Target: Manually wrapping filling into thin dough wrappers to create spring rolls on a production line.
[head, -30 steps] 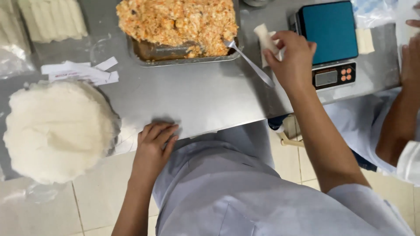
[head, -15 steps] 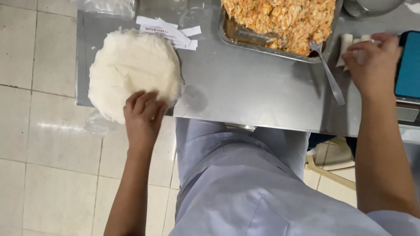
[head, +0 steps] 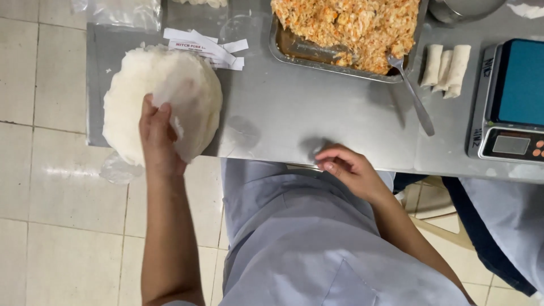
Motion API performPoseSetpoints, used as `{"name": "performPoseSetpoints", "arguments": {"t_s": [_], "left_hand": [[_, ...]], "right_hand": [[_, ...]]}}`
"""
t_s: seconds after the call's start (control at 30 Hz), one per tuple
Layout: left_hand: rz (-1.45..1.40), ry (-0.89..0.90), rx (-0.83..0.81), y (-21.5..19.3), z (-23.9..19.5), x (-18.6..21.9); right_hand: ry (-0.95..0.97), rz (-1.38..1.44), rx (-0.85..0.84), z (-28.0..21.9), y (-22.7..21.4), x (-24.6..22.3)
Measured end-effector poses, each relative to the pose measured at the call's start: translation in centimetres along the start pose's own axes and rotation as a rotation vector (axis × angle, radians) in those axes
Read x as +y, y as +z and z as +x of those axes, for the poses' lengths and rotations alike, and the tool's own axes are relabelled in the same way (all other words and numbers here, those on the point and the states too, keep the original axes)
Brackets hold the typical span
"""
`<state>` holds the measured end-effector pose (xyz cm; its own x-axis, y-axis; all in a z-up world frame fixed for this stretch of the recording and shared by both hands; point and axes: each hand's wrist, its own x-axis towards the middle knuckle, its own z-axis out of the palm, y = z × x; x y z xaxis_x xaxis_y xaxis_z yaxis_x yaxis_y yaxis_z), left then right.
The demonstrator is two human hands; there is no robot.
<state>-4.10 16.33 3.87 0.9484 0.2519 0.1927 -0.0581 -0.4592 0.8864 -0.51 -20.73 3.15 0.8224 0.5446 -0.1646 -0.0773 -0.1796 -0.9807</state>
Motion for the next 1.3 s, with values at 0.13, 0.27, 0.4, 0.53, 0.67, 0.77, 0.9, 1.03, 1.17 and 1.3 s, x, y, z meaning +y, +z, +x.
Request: {"name": "performPoseSetpoints", "arguments": {"t_s": [0.13, 0.27, 0.4, 0.53, 0.67, 0.77, 0.9, 1.03, 1.17, 1.3], "left_hand": [[-0.019, 0.237, -0.285, 8.8, 1.8, 3.8], [0.046, 0.477, -0.585, 13.5, -1.1, 4.2], [0.202, 0.350, -0.427, 12.9, -2.0, 0.4], [0.474, 0.321, -0.289, 13.6, 2.0, -1.9], [0.518, 0.346, -0.153, 12.6, 4.2, 0.6], [0.469, 0.393, -0.299, 13.3, 0.9, 1.2], [0.403, 0.418, -0.212, 12.4, -0.5, 2.7], [0.417, 0.441, -0.219, 17.8, 2.5, 2.5], [0.519, 0.328, -0.529, 19.6, 4.5, 5.1], [0.528, 0.472, -0.326, 19.7, 1.4, 1.8]], "right_hand": [[-0.006, 0.045, 0.254, 0.4, -3.1, 1.5], [-0.291, -0.293, 0.558, -0.6, -9.3, -1.4], [-0.258, -0.824, 0.610, -0.4, -12.4, -3.3], [-0.047, -0.852, 0.475, 3.3, -12.6, -2.2], [0.034, -1.060, 0.446, 4.4, -13.9, -0.9], [0.073, -1.184, 0.425, 3.0, -15.0, -2.6], [0.180, -1.220, 0.383, 2.1, -15.4, -7.0], [0.122, -1.211, 0.347, 4.2, -14.4, -7.6], [0.162, -1.227, 0.317, 5.6, -13.6, -7.7], [0.072, -1.227, 0.307, 6.0, -11.3, -11.6]]}}
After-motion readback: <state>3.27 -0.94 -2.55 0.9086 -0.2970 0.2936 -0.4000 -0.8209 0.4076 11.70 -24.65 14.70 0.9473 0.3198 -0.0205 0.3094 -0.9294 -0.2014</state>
